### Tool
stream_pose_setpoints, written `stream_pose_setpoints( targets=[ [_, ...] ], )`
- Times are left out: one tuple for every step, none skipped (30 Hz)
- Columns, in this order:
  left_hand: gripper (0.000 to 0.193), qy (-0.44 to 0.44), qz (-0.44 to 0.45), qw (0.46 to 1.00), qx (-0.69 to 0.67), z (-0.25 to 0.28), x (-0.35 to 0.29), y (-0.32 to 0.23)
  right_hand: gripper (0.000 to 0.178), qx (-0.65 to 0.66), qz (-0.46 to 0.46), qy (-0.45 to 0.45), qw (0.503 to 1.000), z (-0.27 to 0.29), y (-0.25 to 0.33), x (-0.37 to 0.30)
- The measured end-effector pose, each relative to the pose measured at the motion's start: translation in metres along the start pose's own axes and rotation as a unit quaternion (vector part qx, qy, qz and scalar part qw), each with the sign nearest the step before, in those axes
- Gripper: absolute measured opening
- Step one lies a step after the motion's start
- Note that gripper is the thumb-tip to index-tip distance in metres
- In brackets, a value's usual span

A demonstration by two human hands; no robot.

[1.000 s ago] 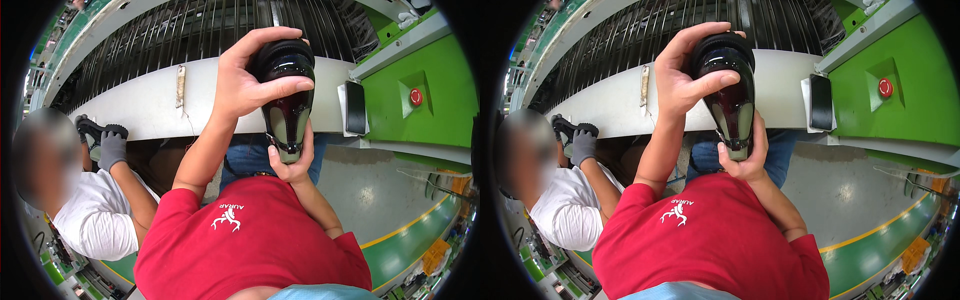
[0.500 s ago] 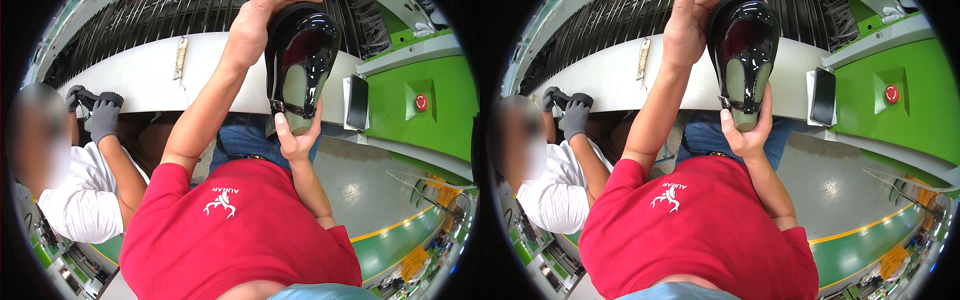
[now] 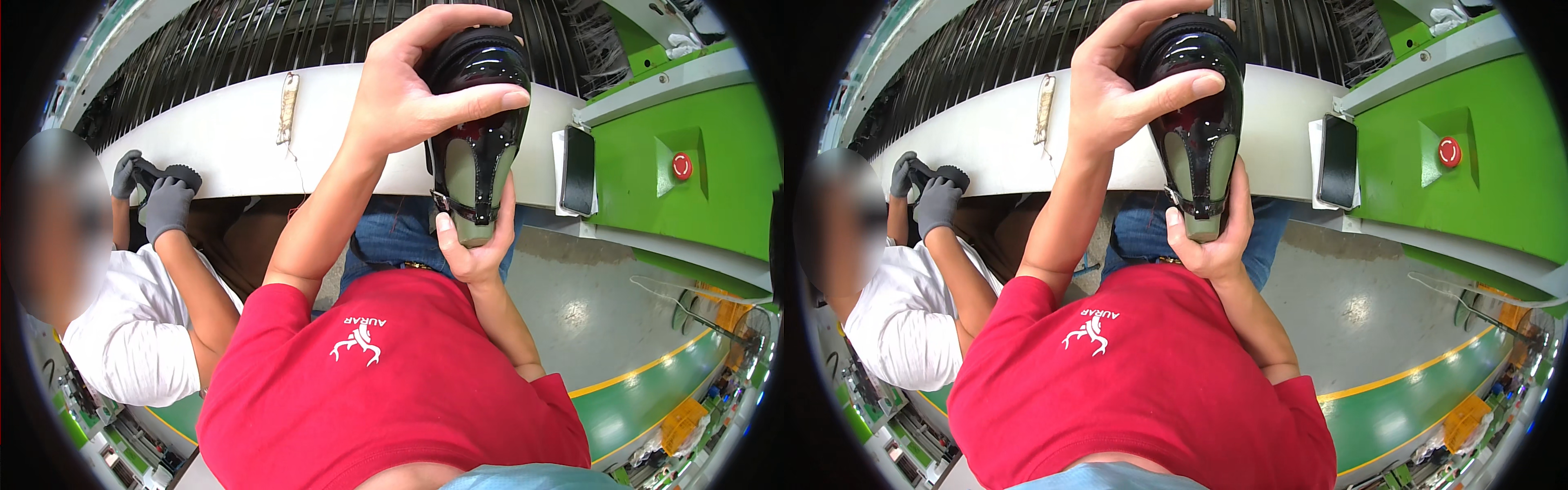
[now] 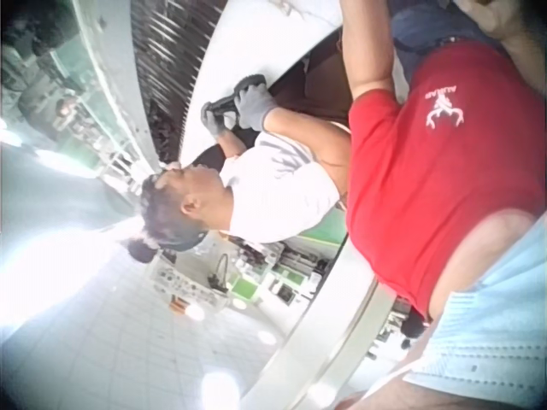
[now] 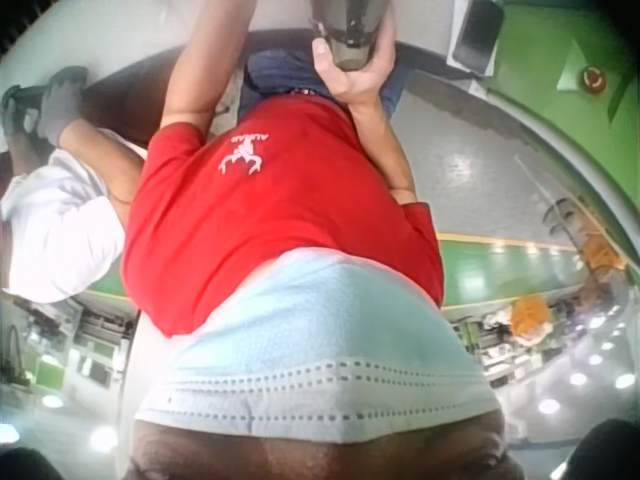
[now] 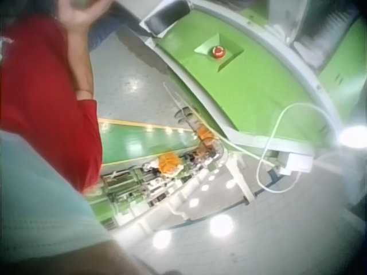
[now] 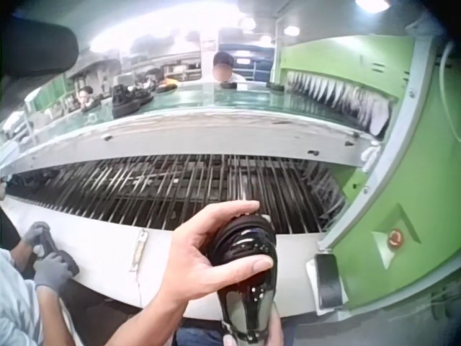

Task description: Inspect and organize shoe components on an assembly line conveyor belt.

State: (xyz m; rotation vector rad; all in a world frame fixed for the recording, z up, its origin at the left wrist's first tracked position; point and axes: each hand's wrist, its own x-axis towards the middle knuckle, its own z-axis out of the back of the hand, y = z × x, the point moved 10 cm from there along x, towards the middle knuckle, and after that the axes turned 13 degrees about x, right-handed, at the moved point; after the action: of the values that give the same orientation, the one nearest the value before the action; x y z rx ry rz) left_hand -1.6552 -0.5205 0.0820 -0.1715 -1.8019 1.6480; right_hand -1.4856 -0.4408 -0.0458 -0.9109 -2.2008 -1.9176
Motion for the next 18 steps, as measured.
stream_pose_setpoints(
  targets=[
    [0.071, 0.002, -0.001, 1.0, 0.0, -0.0007, -0.0004, -0.0006, 0.096, -0.006, 0.001, 0.002, 1.0, 0.0003, -0.0002, -0.0005],
    [0.07, -0.001, 0.003, 1.0, 0.002, -0.0006, -0.0011, -0.0006, 0.096, -0.006, 0.002, 0.001, 1.0, 0.0019, -0.0002, -0.0006],
    [0.07, -0.004, 0.006, 1.0, 0.005, -0.0005, -0.0016, -0.0002, 0.096, -0.007, 0.002, 0.008, 1.0, 0.0011, 0.0006, -0.0002],
    [0.07, -0.003, 0.006, 1.0, 0.005, -0.0013, -0.0016, 0.0003, 0.096, -0.007, 0.002, 0.016, 1.0, -0.0001, 0.0011, -0.0001],
    [0.07, -0.004, -0.001, 1.0, 0.003, -0.0015, -0.0017, -0.0003, 0.096, -0.007, 0.003, 0.015, 1.0, -0.0001, 0.0009, -0.0004],
    [0.069, -0.006, -0.007, 1.0, 0.002, -0.0013, -0.0016, -0.0015, 0.096, 0.005, -0.003, 0.014, 1.0, -0.0007, -0.0009, -0.001],
    [0.069, -0.005, -0.007, 1.0, 0.002, -0.0016, -0.0015, -0.002, 0.096, 0.018, -0.01, 0.013, 1.0, -0.001, -0.0025, -0.0015],
    [0.069, -0.007, -0.003, 1.0, 0.003, -0.001, -0.0016, -0.0019, 0.096, 0.018, -0.009, 0.012, 1.0, -0.0006, -0.0025, -0.0019],
    [0.069, -0.009, 0.002, 1.0, 0.005, -0.0014, -0.0015, -0.0021, 0.096, 0.012, -0.009, 0.014, 1.0, -0.0004, -0.0017, -0.0019],
    [0.069, -0.007, 0.001, 1.0, 0.005, -0.0019, -0.0018, -0.0027, 0.096, 0.006, -0.009, 0.016, 1.0, -0.0005, -0.0013, -0.0019],
    [0.069, -0.005, -0.002, 1.0, 0.014, -0.0023, -0.0024, -0.0038, 0.096, 0.006, -0.008, 0.014, 1.0, -0.0011, -0.0019, -0.0017],
    [0.069, -0.003, -0.006, 1.0, 0.021, -0.0022, -0.003, -0.0041, 0.094, 0.0, 0.001, -0.007, 1.0, 0.0005, -0.001, -0.0008],
    [0.069, -0.003, -0.006, 1.0, 0.021, -0.0032, -0.003, -0.0033, 0.093, -0.005, 0.01, -0.028, 1.0, 0.0033, 0.0003, -0.0006],
    [0.067, -0.009, -0.012, 1.0, 0.006, -0.0034, -0.0026, -0.0035, 0.093, -0.005, 0.01, -0.029, 1.0, 0.0033, 0.0003, -0.0012],
    [0.065, -0.016, -0.019, 1.0, -0.009, -0.0023, -0.0023, -0.0036, 0.093, -0.004, 0.008, -0.028, 1.0, 0.003, -0.0001, -0.0014],
    [0.065, -0.016, -0.019, 1.0, -0.009, -0.0006, -0.0018, 0.003, 0.094, -0.004, 0.005, -0.027, 1.0, 0.0025, -0.0004, -0.0016],
    [0.063, -0.021, -0.065, 0.998, 0.013, 0.0031, -0.0016, 0.0047, 0.094, -0.004, 0.006, -0.027, 1.0, 0.0019, -0.0005, -0.0018],
    [0.06, -0.026, -0.11, 0.993, 0.034, 0.0042, -0.002, -0.0002, 0.094, -0.003, 0.008, -0.03, 1.0, 0.0019, 0.0, -0.002]
  ],
)
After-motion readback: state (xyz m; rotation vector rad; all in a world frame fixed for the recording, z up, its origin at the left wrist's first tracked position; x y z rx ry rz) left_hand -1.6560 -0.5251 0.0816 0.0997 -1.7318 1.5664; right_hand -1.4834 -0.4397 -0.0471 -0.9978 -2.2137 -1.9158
